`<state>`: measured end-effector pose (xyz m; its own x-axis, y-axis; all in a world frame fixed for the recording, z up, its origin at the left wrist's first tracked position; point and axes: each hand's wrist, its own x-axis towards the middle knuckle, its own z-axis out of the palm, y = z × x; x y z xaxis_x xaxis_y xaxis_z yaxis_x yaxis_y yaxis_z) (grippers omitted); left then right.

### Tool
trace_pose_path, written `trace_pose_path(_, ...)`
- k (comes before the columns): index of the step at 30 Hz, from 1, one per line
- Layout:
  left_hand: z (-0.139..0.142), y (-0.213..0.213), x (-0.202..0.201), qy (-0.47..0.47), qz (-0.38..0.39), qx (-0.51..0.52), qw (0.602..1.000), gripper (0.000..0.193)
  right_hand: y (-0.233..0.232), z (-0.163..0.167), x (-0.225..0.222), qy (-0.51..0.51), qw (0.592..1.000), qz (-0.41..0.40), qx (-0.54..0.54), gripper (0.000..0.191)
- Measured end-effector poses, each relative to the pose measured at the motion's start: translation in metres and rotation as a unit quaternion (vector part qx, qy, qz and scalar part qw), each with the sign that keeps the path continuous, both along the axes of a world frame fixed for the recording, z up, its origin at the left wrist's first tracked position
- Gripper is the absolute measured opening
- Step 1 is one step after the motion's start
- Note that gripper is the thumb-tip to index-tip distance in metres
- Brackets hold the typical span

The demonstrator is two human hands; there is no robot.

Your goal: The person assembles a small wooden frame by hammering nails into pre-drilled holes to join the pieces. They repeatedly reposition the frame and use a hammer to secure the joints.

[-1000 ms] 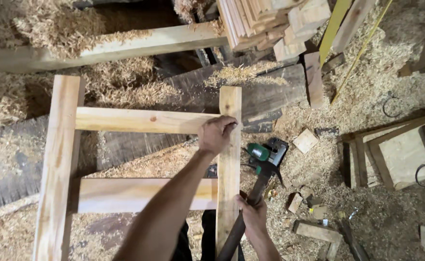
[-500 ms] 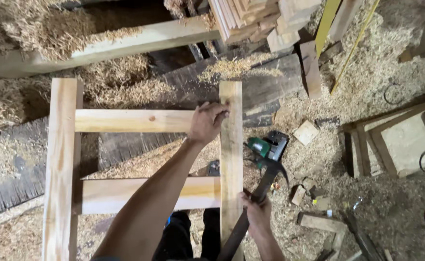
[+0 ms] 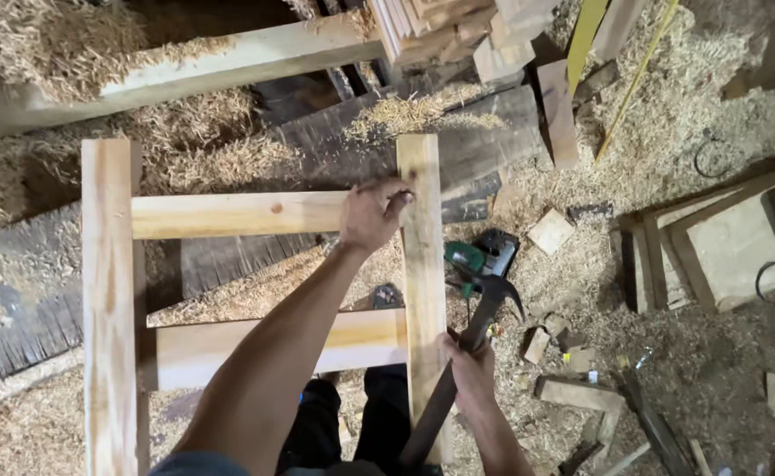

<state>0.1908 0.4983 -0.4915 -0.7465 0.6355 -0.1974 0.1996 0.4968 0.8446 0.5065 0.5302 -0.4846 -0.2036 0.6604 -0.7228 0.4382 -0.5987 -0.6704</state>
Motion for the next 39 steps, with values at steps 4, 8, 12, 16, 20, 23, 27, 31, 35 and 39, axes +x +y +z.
trace_pose_path(4, -0.005, 0.002, -0.002, 0.134, -0.02, 0.068, 0.988, 0.016, 0.0, 0.014, -0.004, -0.019, 1.0, 0.023, 0.002, 0.015)
trace_pose_path(8, -0.011, -0.002, -0.001, 0.074, -0.04, 0.032, 0.996, 0.016, 0.0, 0.017, -0.008, -0.05, 0.998, 0.036, -0.009, 0.015)
trace_pose_path(12, -0.015, -0.005, 0.001, 0.119, -0.069, 0.045, 0.989, 0.014, 0.0, 0.012, -0.006, -0.056, 0.998, 0.016, -0.023, 0.017)
trace_pose_path(16, -0.016, -0.004, 0.0, 0.12, -0.1, 0.006, 0.988, 0.016, 0.004, 0.015, -0.008, -0.04, 0.997, 0.059, 0.015, 0.021)
trace_pose_path(20, -0.015, -0.002, -0.003, 0.1, -0.101, 0.003, 0.99, 0.016, 0.01, 0.041, -0.022, -0.128, 0.977, 0.124, 0.117, 0.018)
trace_pose_path(23, -0.011, -0.002, -0.003, 0.15, -0.095, 0.033, 0.984, 0.016, 0.018, 0.074, -0.039, -0.074, 0.968, 0.168, 0.17, 0.03)
trace_pose_path(27, -0.003, -0.004, -0.003, 0.219, -0.126, 0.01, 0.968, 0.019, 0.027, 0.113, -0.064, -0.077, 0.964, 0.226, 0.12, 0.039)
trace_pose_path(31, -0.004, -0.005, -0.004, 0.146, -0.101, 0.081, 0.981, 0.014, 0.026, 0.134, -0.09, 0.016, 0.89, 0.315, 0.329, 0.031)
trace_pose_path(35, -0.013, -0.004, -0.003, 0.173, -0.117, 0.05, 0.977, 0.021, 0.023, 0.147, -0.092, -0.013, 0.909, 0.313, 0.274, 0.028)
trace_pose_path(39, -0.018, -0.002, -0.003, 0.13, -0.108, 0.06, 0.984, 0.017, 0.016, 0.147, -0.096, 0.105, 0.838, 0.337, 0.416, 0.023)
